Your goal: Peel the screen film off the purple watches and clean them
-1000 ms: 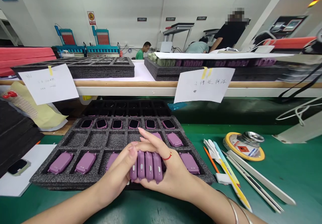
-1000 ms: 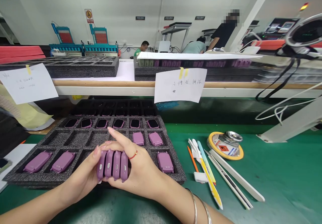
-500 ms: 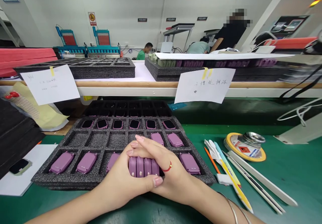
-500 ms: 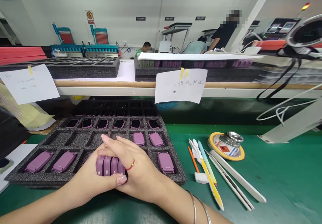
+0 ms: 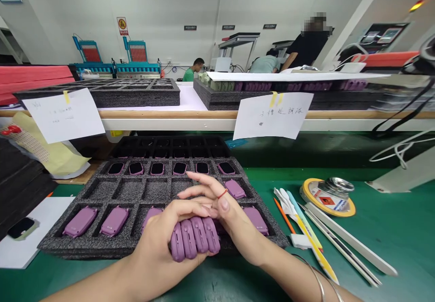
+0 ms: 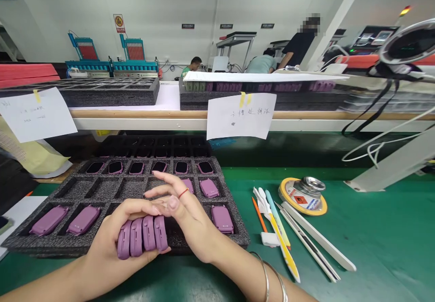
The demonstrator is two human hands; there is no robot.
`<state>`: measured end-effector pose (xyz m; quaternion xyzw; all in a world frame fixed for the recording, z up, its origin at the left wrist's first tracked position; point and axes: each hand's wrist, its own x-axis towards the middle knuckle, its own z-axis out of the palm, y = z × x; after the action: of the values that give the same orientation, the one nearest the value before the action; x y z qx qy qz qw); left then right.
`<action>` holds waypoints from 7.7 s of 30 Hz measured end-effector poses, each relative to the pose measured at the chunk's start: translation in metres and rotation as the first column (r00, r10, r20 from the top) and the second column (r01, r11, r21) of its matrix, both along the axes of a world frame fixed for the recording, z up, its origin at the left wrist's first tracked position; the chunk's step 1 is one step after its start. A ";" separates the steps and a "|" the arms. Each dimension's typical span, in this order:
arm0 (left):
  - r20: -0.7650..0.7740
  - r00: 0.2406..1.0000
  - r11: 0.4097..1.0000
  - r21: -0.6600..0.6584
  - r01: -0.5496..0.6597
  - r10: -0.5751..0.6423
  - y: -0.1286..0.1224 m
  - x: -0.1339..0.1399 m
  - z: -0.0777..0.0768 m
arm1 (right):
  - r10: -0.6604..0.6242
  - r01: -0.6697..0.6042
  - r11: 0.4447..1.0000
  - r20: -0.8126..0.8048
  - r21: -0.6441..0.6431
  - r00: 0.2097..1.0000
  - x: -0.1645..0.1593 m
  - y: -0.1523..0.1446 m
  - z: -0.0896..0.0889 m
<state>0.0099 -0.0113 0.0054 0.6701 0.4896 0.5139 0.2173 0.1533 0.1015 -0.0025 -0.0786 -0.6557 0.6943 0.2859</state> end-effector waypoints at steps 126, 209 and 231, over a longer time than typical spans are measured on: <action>0.965 0.206 0.740 -0.022 0.672 -0.159 0.006 -0.012 -0.010 | -0.306 0.442 0.555 -0.321 0.704 0.896 0.018 -0.018 0.025; 0.956 0.150 0.824 -0.293 0.484 0.252 0.012 -0.001 0.000 | -0.317 0.337 0.505 -0.192 0.795 0.929 0.006 -0.017 0.021; 0.932 0.318 0.813 -0.316 0.489 0.171 0.011 0.000 0.002 | -0.268 0.287 0.637 -0.143 0.716 0.953 0.004 -0.013 0.010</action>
<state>0.0094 -0.0007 0.0078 0.2023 0.3246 0.6117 0.6925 0.1574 0.0882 0.0071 -0.0500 -0.8538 0.3243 0.4041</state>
